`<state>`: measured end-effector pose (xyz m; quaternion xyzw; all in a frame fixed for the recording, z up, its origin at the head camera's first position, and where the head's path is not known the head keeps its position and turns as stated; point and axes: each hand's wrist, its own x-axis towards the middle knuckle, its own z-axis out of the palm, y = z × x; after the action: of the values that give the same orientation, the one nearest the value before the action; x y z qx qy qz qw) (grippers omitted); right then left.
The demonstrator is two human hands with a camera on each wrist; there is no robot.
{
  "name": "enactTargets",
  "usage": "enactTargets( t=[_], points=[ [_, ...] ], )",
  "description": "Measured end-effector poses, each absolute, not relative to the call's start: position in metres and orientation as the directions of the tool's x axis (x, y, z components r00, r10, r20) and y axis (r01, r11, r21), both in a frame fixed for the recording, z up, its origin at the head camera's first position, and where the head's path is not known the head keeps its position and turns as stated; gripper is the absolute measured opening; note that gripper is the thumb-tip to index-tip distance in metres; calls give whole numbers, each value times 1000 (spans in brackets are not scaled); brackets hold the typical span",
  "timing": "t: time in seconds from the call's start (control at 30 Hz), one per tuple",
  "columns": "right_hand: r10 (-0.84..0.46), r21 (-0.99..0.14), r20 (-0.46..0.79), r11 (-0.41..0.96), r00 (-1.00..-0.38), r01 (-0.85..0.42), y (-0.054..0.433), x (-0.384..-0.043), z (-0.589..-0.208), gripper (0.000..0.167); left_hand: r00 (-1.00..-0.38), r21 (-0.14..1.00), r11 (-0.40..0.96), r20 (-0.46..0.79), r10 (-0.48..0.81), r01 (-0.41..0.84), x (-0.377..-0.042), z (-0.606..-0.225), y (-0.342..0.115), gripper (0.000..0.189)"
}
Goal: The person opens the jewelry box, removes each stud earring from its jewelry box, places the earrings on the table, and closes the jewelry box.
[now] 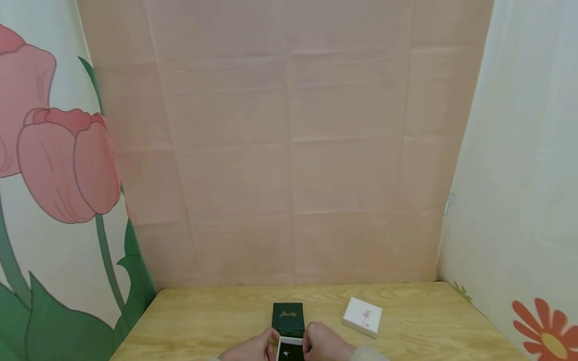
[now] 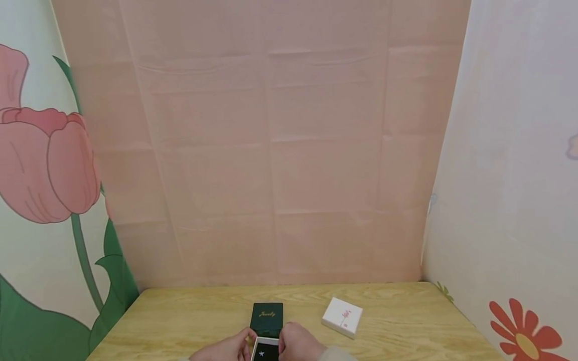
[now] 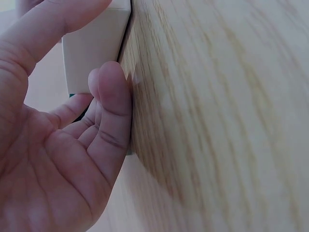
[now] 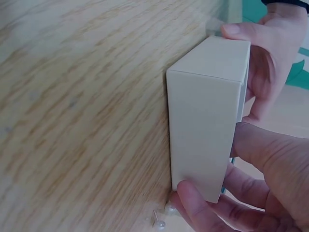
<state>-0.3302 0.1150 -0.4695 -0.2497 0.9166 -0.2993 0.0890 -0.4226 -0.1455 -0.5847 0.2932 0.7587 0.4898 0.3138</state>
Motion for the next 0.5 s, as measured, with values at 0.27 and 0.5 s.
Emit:
enactTargets(
  t=[0.27, 0.5],
  points=[
    [-461, -609, -89, 727, -883, -318, 112, -331, -471, 12, -629, 931, 343, -192, 754, 127, -422, -585, -146, 57],
    [-518, -614, -79, 698, -851, -368, 120, -355, -497, 11, -637, 917, 363, -182, 749, 165, -420, -582, -146, 55]
  ],
)
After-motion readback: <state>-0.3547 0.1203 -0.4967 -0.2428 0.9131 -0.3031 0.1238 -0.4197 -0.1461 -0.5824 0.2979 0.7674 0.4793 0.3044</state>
